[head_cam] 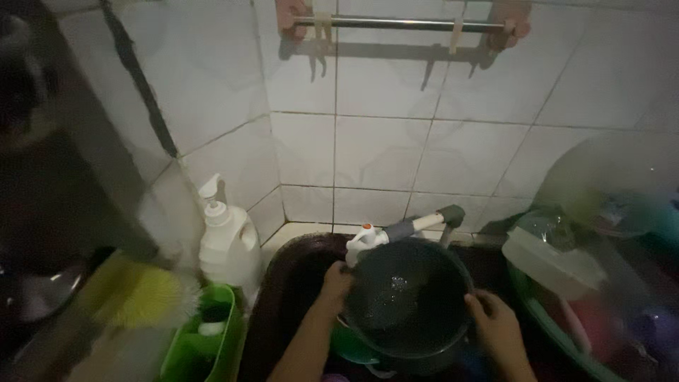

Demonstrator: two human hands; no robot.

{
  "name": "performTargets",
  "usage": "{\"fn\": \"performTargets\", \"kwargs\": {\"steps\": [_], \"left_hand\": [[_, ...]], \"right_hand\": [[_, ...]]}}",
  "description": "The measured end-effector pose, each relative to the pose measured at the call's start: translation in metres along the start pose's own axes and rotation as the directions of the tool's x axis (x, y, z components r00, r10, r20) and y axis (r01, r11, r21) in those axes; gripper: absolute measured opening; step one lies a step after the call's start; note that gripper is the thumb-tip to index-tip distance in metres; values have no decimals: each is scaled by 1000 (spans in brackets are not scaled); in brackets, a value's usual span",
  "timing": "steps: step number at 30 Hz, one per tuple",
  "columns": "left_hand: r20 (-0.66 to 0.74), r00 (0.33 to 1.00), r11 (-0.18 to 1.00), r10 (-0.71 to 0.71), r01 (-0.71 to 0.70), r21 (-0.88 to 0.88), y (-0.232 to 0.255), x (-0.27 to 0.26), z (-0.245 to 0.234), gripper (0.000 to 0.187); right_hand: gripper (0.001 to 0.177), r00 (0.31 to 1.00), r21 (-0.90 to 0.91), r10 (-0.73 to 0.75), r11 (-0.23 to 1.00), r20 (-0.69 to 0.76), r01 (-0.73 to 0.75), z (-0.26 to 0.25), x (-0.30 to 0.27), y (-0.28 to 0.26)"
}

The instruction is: The person scoops cooked rice from a rice cooker into a purple bowl using a plastic rice paddle, then unplugs the cooker. They remove the inner pot, carry it to the kitchen sink, and rinse and scrub the pot under running water.

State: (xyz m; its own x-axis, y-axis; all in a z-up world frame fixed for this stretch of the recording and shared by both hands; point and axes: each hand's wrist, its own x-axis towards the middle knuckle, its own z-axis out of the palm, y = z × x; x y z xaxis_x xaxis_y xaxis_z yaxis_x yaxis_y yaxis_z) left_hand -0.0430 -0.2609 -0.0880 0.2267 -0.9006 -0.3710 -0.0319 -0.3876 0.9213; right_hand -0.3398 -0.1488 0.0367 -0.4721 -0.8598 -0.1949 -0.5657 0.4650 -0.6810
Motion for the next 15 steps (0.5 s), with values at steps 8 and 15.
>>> {"fn": "performTargets", "kwargs": {"steps": [8,15], "left_hand": [[-211,976,978,51,-7,207,15,-70,-104,46],[-306,793,826,527,-392,406,65,-131,-146,52]], "right_hand": [[46,828,50,217,958,516,-282,60,-23,21],[44,712,388,-341,916,614,104,154,-18,20]]}}
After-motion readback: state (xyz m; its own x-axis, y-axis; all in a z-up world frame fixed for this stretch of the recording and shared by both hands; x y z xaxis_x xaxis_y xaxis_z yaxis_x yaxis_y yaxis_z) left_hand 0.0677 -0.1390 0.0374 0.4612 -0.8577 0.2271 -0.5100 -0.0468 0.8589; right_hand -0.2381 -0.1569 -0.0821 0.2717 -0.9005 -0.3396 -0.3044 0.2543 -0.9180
